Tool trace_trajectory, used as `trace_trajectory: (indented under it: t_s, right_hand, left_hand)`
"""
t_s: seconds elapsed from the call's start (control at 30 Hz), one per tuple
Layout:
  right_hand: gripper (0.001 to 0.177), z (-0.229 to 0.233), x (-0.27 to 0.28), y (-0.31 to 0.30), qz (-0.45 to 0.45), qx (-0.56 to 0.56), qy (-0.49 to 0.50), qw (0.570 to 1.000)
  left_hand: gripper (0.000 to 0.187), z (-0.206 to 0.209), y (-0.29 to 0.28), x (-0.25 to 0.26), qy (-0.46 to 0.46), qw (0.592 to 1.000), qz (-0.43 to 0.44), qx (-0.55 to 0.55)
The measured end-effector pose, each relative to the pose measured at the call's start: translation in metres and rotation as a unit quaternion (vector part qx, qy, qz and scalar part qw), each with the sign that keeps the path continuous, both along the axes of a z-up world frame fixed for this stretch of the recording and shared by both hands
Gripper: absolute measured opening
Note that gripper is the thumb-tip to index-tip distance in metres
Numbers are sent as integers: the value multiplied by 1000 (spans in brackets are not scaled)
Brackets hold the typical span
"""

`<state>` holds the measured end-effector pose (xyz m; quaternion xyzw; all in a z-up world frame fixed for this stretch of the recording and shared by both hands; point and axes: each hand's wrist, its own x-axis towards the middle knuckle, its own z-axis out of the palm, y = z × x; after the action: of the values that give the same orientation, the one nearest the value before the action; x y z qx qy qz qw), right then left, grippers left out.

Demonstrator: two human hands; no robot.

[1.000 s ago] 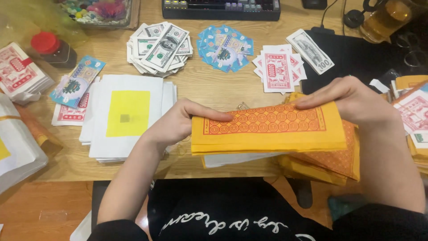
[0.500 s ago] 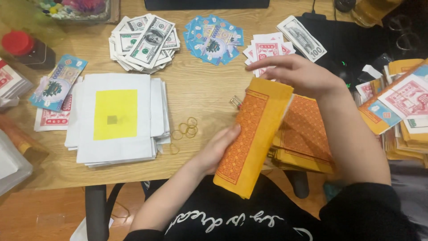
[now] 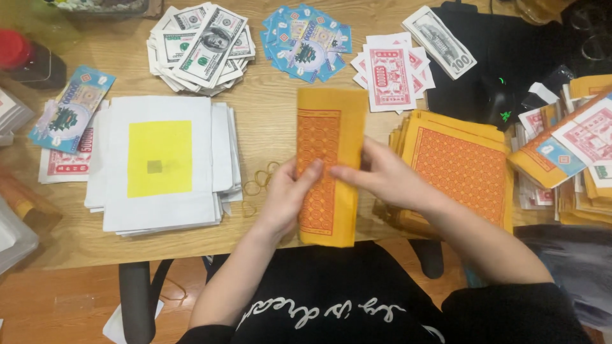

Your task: Sorting, folding, and bundling ritual papers (joss paper) on a desk

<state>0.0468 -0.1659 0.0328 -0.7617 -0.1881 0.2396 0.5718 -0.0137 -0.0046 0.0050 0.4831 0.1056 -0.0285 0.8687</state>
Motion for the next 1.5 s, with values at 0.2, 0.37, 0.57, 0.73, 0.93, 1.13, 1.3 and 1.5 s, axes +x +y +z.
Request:
trace_trajectory:
  t_s: [0.2, 0.37, 0.57, 0.73, 0.93, 1.13, 1.3, 1.5]
  right_hand:
    - [35, 30, 56, -7, 0, -172, -78, 982]
    - [29, -5, 145, 9, -27, -256, -238, 937]
    - [31, -38, 245, 47, 130, -378, -372, 838]
    - [54, -2, 259, 90, 235, -588, -233, 738]
    - [59, -43, 302, 99, 310, -617, -274, 669]
    - [73, -56, 311, 93, 352, -615, -458, 537]
    - [34, -35, 281, 84, 355, -630, -415, 552]
    - [30, 17, 233, 57, 216, -472, -337, 785]
  left_hand:
    - [32, -17, 66, 9, -18, 984, 162, -75]
    - [40, -35, 84, -1, 22, 955, 272, -119]
    - [52, -29, 90, -4, 62, 953, 261, -140]
    - [52, -34, 94, -1, 22, 967, 215, -136]
    - [40, -48, 98, 4, 18, 975, 172, -139]
    - [39, -54, 95, 6, 30, 972, 179, -147]
    - [38, -51, 92, 5, 21, 972, 184, -144]
    - [52, -36, 86, 5, 1, 960, 230, -159]
